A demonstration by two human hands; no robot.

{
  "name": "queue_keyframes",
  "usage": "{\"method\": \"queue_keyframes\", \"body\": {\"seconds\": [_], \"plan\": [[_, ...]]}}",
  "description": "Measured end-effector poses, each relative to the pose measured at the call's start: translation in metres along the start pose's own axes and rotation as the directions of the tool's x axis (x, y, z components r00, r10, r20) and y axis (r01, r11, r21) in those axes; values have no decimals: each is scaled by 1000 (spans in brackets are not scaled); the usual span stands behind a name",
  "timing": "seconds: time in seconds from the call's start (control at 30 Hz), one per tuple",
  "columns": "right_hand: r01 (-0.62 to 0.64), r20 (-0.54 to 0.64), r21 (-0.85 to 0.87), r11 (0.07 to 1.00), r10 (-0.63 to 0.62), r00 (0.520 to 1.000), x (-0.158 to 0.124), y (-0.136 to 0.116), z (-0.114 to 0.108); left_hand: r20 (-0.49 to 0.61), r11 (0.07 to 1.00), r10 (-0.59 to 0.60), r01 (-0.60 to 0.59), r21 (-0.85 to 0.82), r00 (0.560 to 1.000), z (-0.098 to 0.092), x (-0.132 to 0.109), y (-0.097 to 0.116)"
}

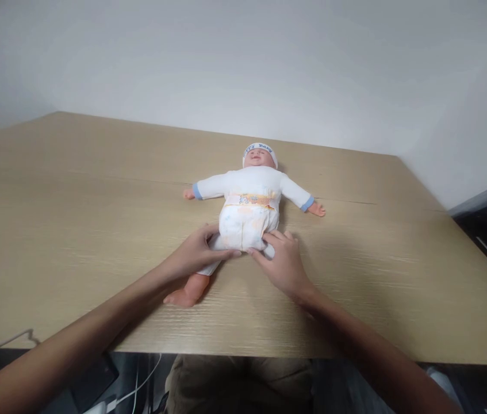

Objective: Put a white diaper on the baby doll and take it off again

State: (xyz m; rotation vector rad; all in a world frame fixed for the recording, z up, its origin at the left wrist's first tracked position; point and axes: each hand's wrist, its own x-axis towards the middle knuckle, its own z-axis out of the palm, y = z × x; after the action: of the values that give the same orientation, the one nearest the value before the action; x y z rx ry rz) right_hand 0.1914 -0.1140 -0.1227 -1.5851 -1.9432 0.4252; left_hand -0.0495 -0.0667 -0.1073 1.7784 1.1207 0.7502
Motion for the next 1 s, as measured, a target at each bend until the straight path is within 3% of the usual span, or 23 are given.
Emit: {"method": "queue_keyframes", "body": {"seconds": [0.17, 0.43, 0.7, 1.0], "plan": [[24, 10, 39, 999, -25, 1000, 3, 2, 1, 9, 991, 74, -75, 115, 997, -3, 10, -2], [-39, 61, 180, 983, 28, 998, 4, 0, -5, 32, 994, 83, -85, 73, 996, -6, 8, -8], [-15, 81, 6, 1000, 14, 997, 0, 7, -2, -42, 970, 63, -51, 236, 997, 1, 3, -14], [-6, 77, 23, 1000, 4, 997, 1, 6, -2, -52, 964, 86, -70, 258, 995, 4, 0, -10]]}}
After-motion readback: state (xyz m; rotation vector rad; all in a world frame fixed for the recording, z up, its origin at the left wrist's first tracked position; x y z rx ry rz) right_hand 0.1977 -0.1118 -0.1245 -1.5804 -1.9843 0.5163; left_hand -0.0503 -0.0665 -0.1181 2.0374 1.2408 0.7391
